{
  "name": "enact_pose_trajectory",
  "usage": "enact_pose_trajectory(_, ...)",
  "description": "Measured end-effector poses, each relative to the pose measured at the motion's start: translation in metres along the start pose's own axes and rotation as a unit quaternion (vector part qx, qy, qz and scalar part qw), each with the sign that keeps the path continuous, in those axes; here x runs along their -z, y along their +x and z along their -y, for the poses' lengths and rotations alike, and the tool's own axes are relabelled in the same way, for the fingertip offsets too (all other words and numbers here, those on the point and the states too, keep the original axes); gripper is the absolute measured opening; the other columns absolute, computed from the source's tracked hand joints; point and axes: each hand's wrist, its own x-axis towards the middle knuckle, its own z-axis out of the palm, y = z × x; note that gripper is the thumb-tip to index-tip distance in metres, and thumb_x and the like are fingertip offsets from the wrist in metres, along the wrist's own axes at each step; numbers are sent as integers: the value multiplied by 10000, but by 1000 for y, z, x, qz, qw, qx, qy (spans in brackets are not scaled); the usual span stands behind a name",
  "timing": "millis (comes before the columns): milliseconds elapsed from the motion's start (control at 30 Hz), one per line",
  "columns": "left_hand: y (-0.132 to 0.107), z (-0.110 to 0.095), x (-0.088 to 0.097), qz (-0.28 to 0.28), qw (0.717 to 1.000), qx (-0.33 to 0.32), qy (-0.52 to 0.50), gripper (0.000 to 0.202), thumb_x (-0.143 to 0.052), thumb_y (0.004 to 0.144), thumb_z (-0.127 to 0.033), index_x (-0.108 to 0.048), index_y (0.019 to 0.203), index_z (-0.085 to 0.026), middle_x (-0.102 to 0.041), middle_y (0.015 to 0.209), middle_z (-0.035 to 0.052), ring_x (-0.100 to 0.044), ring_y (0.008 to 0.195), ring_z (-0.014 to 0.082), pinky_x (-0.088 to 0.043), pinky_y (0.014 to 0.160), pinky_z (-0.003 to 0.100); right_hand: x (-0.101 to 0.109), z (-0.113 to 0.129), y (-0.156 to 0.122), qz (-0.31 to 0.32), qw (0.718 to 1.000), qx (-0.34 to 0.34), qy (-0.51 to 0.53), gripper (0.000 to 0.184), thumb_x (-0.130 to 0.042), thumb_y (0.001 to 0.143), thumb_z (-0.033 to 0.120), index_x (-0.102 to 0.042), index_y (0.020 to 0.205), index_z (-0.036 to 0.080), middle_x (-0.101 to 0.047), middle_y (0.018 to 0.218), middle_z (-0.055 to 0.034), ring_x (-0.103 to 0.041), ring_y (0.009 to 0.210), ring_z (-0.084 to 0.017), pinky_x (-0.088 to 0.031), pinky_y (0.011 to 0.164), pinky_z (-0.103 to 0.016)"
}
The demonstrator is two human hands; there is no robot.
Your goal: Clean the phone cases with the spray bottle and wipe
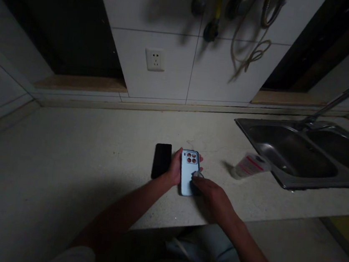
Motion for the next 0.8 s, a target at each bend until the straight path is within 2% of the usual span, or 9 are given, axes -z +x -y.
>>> enact_pose_trajectory(167, 3, 0, 2, 11, 999, 32, -8, 508, -473, 911, -539, -712, 962, -94, -746, 887, 161, -712, 906, 302, -516, 903, 434, -4, -16, 37, -60, 998, -22, 19, 449, -492, 864, 21, -690, 1241, 166, -677, 1305, -158, -676, 1170, -283, -545, 1011, -461)
enact_pose_trajectory(233, 4, 1, 2, -10, 999, 36, -18, 428, -544, 878, -517, -711, 918, -125, -749, 879, 139, -711, 924, 303, -515, 912, 425, -6, -19, 56, -94, 994, -38, 35, 422, -480, 877, 48, -701, 1215, 167, -678, 1307, -151, -654, 1205, -287, -512, 1045, -481)
enact_pose_trajectory(333, 5, 2, 1, -62, 998, 19, -21, 340, -586, 863, -479, -697, 847, -158, -752, 873, 115, -712, 929, 294, -522, 907, 405, -10, -17, 79, -126, 987, -71, 67, 362, -480, 897, 100, -728, 1142, 199, -729, 1220, -117, -692, 1126, -270, -532, 1002, -456)
enact_pose_trajectory(433, 4, 3, 1, -59, 998, 20, -30, 383, -545, 880, -488, -709, 936, -146, -755, 925, 124, -710, 953, 298, -520, 921, 416, -16, -5, 88, -119, 986, -63, 102, 343, -495, 909, 129, -728, 1145, 217, -752, 1169, -98, -709, 1067, -254, -535, 978, -435)
enact_pose_trajectory(533, 2, 3, 1, -25, 998, 8, -58, 499, -481, 893, -526, -698, 1077, -115, -751, 995, 154, -701, 999, 325, -510, 945, 467, -21, 11, 81, -82, 988, -32, 131, 359, -506, 904, 113, -724, 1167, 224, -747, 1186, -94, -706, 1080, -244, -534, 973, -413)
enact_pose_trajectory(633, -2, 2, 1, -21, 996, -23, -80, 522, -464, 902, -527, -663, 1172, -127, -741, 1054, 163, -694, 1034, 334, -508, 939, 515, -19, 23, 64, -62, 986, -30, 150, 357, -509, 910, 109, -724, 1168, 230, -752, 1168, -88, -720, 1040, -236, -560, 922, -381)
enact_pose_trajectory(733, -3, 1, 0, -37, 995, -42, -80, 463, -452, 928, -498, -649, 1177, -161, -736, 1067, 150, -697, 1033, 316, -525, 905, 525, -9, 31, 41, -17, 987, -24, 156, 343, -523, 916, 113, -713, 1178, 227, -766, 1106, -88, -737, 969, -228, -581, 874, -356)
enact_pose_trajectory(800, -3, 0, -1, -43, 995, -47, -74, 434, -448, 941, -500, -660, 1119, -166, -736, 1042, 143, -701, 1015, 303, -541, 880, 510, -3, 33, 24, 15, 988, -9, 151, 335, -546, 923, 135, -692, 1211, 222, -752, 1146, -96, -728, 1011, -230, -578, 909, -358)
